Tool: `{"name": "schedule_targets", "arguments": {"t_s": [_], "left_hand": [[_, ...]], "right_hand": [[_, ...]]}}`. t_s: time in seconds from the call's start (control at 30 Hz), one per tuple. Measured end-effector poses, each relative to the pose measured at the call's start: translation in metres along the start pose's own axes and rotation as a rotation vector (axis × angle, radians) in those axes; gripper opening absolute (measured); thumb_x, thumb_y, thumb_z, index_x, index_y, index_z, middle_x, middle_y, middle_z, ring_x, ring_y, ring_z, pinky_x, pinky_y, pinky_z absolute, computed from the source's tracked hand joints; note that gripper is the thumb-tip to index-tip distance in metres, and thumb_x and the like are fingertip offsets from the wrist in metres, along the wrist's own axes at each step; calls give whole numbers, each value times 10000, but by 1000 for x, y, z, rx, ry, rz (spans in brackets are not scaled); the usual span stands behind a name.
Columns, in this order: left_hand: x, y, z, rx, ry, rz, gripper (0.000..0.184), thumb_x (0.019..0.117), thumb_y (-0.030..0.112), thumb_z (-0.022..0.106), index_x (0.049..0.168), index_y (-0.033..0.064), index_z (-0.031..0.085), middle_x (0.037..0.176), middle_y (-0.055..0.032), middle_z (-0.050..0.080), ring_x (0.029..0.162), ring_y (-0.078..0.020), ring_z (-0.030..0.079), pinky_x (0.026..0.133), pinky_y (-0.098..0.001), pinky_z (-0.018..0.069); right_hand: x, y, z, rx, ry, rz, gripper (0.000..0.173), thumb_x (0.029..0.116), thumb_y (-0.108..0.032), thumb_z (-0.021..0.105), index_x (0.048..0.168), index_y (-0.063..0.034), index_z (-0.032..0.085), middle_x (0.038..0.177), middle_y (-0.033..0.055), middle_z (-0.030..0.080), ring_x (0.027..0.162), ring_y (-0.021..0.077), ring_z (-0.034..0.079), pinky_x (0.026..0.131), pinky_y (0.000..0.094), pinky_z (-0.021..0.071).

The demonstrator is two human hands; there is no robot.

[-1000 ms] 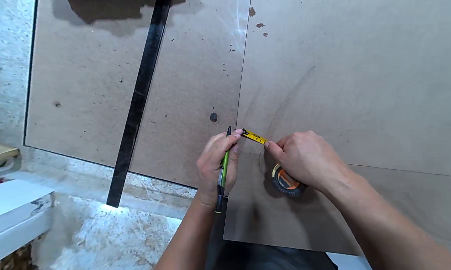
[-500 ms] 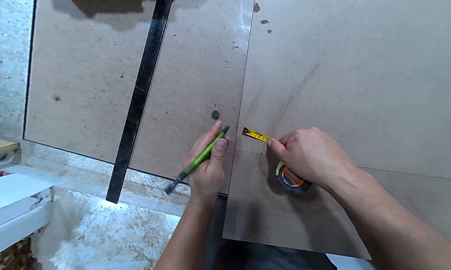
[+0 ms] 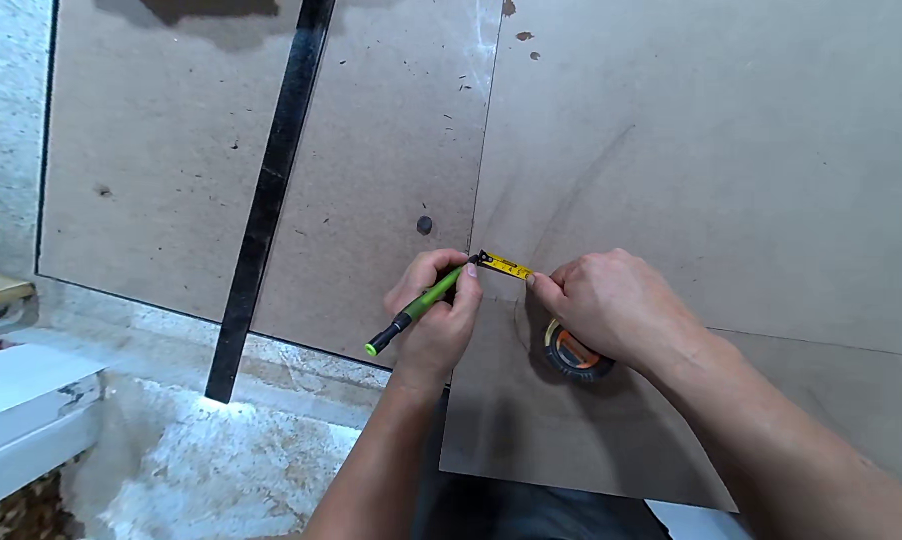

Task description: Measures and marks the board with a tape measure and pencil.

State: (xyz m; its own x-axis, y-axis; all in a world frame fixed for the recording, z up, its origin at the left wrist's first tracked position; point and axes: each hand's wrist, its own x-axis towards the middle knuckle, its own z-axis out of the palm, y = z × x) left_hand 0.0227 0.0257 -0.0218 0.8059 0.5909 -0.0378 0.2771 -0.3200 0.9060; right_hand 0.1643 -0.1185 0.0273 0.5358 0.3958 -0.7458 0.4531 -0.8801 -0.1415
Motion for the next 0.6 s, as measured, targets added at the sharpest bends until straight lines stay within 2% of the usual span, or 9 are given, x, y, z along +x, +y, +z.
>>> {"name": "schedule_targets", "arguments": {"t_s": [0.13,0.17,0.23,0.3,0.4,0.43,0.47,0.53,0.6], "left_hand": [[3,3,2,36,11,-8,132,968,172,681,1096,142,694,886,38,680,647,-35,622,519,-185,529],[7,3,1,40,23,12,108,968,176,686,1063,129,707,929,29,687,726,-42,646,589,-197,557],[18,6,-12,-64,25,72,126,986,124,639,1053,52,717,1143,-51,697,1077,-159,672,905,-332,594],[27,19,-34,-277,14,85,227,986,12,550,1183,17,661,1262,-96,681,1199,-247,647,1041,-436,550],[35,42,-60,-632,46,-7,279,992,-5,522,1241,97,595,1061,-50,669,887,-177,676,791,-323,603],[38,44,-68,-717,12,-31,228,1033,131,500,1242,125,591,997,-29,648,814,-154,649,733,-298,581],[42,43,-74,-762,-54,-38,332,1067,397,431,1208,155,609,941,-1,629,775,-139,621,711,-292,557],[49,45,-83,-841,-168,-47,814,900,870,205,921,172,624,769,14,547,686,-150,552,652,-324,510],[53,46,-86,-863,-214,-39,861,817,949,141,717,180,515,641,20,443,590,-154,473,587,-339,466]], "right_hand": [[-1,-1,-1,1,-4,1,603,1067,-559,389,602,-224,578,580,-11,567,584,183,614,482,424,444],[-1,-1,-1,5,-3,2,600,1067,-555,392,605,-223,583,582,-10,569,588,187,617,485,427,445],[0,-1,0,13,-6,-1,598,1068,-558,391,614,-224,590,589,-9,575,592,191,620,486,434,451],[-1,0,-1,22,2,2,592,1064,-558,400,615,-225,596,587,-7,576,586,192,619,480,436,449],[2,0,-4,25,-44,7,593,1058,-576,384,647,-226,628,630,-12,601,646,189,642,529,439,475],[3,0,-5,30,-56,8,593,1056,-580,382,654,-223,630,639,-9,605,658,194,645,540,443,482],[3,-1,-5,36,-61,8,594,1057,-580,382,655,-219,630,641,-6,605,662,197,646,543,446,482],[3,-1,-6,36,-68,10,599,1060,-581,375,666,-219,644,651,-5,613,675,195,651,551,452,484],[3,-1,-6,31,-66,14,601,1060,-583,373,665,-219,644,652,-8,613,675,191,652,550,446,487]]}}
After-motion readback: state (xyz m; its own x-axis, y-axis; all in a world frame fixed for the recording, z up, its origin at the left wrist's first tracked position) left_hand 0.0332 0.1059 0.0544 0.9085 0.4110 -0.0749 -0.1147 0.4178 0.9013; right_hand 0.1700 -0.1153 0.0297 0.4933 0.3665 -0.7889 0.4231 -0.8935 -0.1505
